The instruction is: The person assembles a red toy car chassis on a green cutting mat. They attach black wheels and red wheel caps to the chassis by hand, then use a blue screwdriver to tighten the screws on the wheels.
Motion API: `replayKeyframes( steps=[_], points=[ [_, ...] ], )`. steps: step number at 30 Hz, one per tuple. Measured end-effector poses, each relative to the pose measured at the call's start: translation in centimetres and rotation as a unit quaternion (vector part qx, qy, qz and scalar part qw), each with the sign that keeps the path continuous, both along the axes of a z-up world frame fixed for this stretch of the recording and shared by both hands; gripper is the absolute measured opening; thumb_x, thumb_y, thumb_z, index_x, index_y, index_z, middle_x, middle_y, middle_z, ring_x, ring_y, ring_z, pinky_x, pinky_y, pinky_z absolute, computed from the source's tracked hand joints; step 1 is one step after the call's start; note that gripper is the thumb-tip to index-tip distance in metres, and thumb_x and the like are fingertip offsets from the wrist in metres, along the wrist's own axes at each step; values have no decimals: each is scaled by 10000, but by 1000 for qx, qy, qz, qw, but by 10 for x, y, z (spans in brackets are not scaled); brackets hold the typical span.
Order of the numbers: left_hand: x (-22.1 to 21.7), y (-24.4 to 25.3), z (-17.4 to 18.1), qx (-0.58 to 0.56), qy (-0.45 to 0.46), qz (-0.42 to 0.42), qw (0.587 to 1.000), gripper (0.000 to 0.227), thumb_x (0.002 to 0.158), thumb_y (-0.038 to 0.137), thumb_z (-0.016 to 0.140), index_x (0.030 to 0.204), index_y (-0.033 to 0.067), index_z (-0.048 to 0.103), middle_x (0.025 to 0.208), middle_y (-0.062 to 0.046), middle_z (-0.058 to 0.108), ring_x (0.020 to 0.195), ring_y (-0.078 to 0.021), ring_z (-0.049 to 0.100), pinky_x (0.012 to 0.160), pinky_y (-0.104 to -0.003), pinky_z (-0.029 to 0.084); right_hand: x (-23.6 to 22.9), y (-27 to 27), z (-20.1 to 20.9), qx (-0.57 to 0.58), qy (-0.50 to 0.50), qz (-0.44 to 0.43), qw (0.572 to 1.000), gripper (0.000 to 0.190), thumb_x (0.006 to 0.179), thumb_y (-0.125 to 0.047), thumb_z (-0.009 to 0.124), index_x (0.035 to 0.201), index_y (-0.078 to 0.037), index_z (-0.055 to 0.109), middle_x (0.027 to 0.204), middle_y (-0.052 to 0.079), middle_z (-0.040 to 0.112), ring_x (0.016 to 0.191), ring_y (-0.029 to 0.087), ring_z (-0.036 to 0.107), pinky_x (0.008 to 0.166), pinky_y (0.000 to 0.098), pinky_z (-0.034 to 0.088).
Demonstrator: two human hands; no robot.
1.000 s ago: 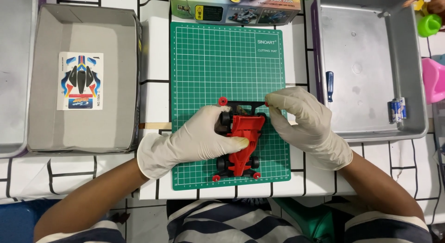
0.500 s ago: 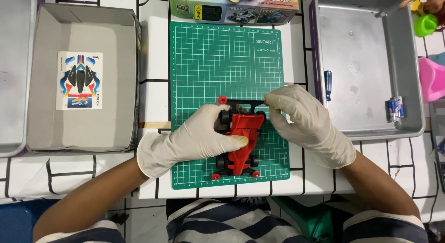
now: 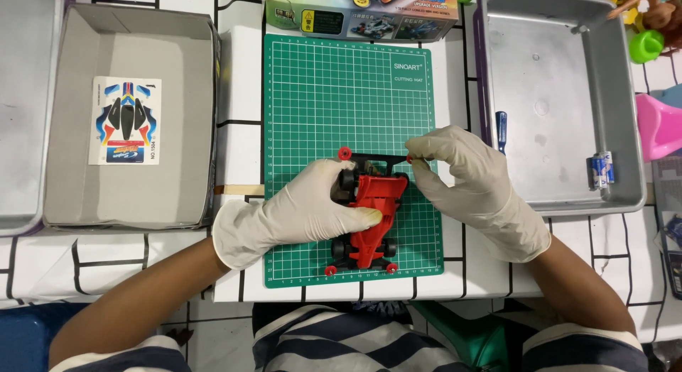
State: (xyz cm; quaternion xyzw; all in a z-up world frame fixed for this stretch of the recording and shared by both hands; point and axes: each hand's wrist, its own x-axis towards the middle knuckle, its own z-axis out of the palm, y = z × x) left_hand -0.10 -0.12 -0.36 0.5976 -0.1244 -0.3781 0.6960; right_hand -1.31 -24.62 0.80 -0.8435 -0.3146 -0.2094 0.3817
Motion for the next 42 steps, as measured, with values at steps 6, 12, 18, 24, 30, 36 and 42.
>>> replayKeyframes(
  steps=[6,12,18,24,30,36,42],
  points=[
    [0,1,4,-10,-10,-11,1000,347,746,164,884,1012,5,730,895,-111,764,868,-231,762,794,-398,647,-8,15,-7,12,-29,-76,997,318,759,215,720,995,10,780,797,88,717,698,271,703,682,354,606],
    [1,1,-1,12,-8,-11,1000,327,756,169,880,990,-1,727,871,-108,763,864,-228,768,794,-401,650,-13,21,0,22,-26,-107,994,330,752,221,700,1002,15,763,808,97,711,734,287,718,698,363,609],
    [2,1,5,-8,-2,-11,1000,314,756,126,872,1021,6,753,882,-78,768,856,-190,747,776,-361,653,9,-12,30,90,-9,-137,986,191,899,168,640,1049,68,704,903,182,720,823,291,721,761,351,573],
    [2,0,24,84,-32,-63,994,312,775,258,781,1027,77,749,1010,-22,795,935,-148,755,889,-299,621,125,-182,3,-33,76,-362,929,250,891,91,628,1001,-43,807,860,53,782,758,115,754,667,210,662],
    [2,2,20,85,-40,-70,993,245,766,213,783,961,73,736,949,-45,776,892,-188,757,845,-325,629,209,-317,-104,-224,26,-499,836,169,771,-9,616,698,-147,683,627,-71,537,668,58,625,523,304,516],
    [4,7,16,-36,17,-92,995,500,701,208,863,1151,75,691,1086,-61,776,1016,-195,742,962,-352,616,223,-309,-127,-131,49,-573,807,132,865,-27,634,885,-61,760,902,138,611,721,306,678,584,391,587],
    [3,8,27,-28,10,-118,993,421,759,214,806,1122,57,660,1040,-85,763,942,-218,751,857,-367,649,272,-355,-174,-185,44,-580,792,204,697,-9,630,690,-209,671,700,-109,570,704,41,574,502,312,475]
  ],
)
